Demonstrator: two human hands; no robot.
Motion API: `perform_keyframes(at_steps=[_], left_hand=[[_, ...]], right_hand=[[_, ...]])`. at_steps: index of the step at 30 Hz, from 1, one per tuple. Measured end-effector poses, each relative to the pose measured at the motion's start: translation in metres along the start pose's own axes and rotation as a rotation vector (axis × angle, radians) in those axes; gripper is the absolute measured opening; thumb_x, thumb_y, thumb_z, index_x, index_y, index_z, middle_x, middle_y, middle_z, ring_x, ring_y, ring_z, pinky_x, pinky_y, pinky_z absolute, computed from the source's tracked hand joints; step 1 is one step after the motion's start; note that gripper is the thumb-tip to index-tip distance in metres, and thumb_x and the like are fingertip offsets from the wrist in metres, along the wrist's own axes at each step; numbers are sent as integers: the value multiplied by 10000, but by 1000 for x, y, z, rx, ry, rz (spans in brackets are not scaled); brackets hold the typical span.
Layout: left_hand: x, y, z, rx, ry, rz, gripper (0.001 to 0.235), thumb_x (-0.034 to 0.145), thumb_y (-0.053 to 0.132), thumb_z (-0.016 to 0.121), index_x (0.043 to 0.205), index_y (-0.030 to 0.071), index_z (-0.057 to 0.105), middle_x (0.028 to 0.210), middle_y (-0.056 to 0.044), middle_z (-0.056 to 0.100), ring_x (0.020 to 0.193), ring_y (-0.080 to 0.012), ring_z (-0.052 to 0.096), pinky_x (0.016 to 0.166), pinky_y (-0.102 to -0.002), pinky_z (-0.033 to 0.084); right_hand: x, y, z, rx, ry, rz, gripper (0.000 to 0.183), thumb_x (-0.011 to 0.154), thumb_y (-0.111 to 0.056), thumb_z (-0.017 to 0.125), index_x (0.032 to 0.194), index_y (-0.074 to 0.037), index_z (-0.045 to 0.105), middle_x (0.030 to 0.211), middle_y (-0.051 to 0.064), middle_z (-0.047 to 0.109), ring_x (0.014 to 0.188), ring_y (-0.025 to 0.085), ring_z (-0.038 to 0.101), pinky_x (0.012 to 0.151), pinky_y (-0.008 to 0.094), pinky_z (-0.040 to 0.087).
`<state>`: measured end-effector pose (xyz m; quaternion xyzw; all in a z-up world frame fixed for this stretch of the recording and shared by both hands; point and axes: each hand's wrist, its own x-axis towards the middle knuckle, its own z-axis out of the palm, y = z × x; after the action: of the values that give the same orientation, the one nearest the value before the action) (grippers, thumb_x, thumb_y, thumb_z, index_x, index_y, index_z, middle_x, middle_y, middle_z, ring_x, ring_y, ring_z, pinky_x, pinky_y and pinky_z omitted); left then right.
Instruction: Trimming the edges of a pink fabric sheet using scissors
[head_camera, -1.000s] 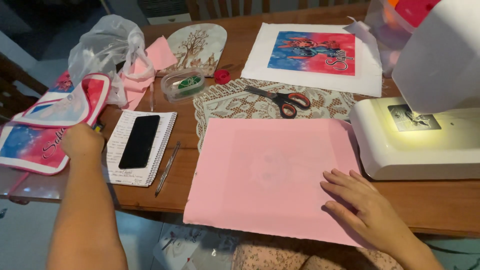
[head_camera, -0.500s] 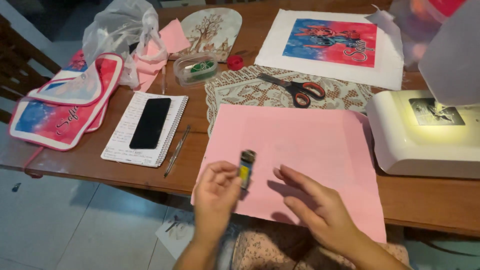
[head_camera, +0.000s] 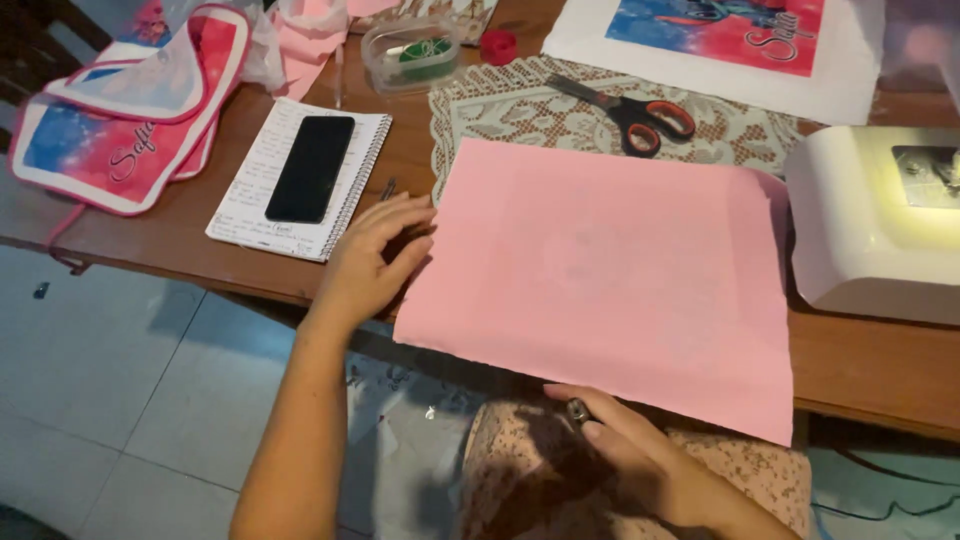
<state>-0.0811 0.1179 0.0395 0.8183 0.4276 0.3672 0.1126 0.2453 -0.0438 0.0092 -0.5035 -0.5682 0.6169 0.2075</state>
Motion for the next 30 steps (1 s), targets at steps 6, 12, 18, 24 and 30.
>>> perform_keyframes(at_steps=[6,12,18,24,30], left_hand=[[5,-31,3,113,-142,53,408,1011,273,651,1405,171,623,1494,-95,581,1452,-337,461,1206,-502,320],[-1,-35,9,172,-59,108,405,981,323,707,1370,222,663,1433,-81,629,1406,-350,513,1188,-502,365],[-1,-35,10,102,-62,56,419,935,362,764,1334,254,696,1365,-84,675,1366,-343,548,1168,-484,408],[-2,-39,11,60,-89,42,415,925,336,772,1323,242,701,1364,-101,670,1354,-353,559,1152,-483,425],[-4,-39,11,32,-78,40,389,917,309,782,1292,227,717,1340,-97,678,1340,-338,576,1144,-470,438]], right_hand=[[67,53,39,-217,-170,-362,344,1014,-383,506,1247,-148,596,1102,-1,710,1020,141,676,915,304,500],[149,54,76,-67,-327,-237,472,1079,-484,342,1159,-99,605,1017,58,610,942,189,604,829,325,492],[225,73,127,546,-496,71,522,1086,-576,366,895,-122,539,679,-69,305,527,47,328,380,153,223],[249,84,149,770,-663,88,522,1084,-585,350,891,-117,476,679,-42,260,501,50,278,349,127,159],[253,89,153,778,-680,0,541,1067,-613,324,898,-119,467,657,-35,265,486,47,272,335,126,188]])
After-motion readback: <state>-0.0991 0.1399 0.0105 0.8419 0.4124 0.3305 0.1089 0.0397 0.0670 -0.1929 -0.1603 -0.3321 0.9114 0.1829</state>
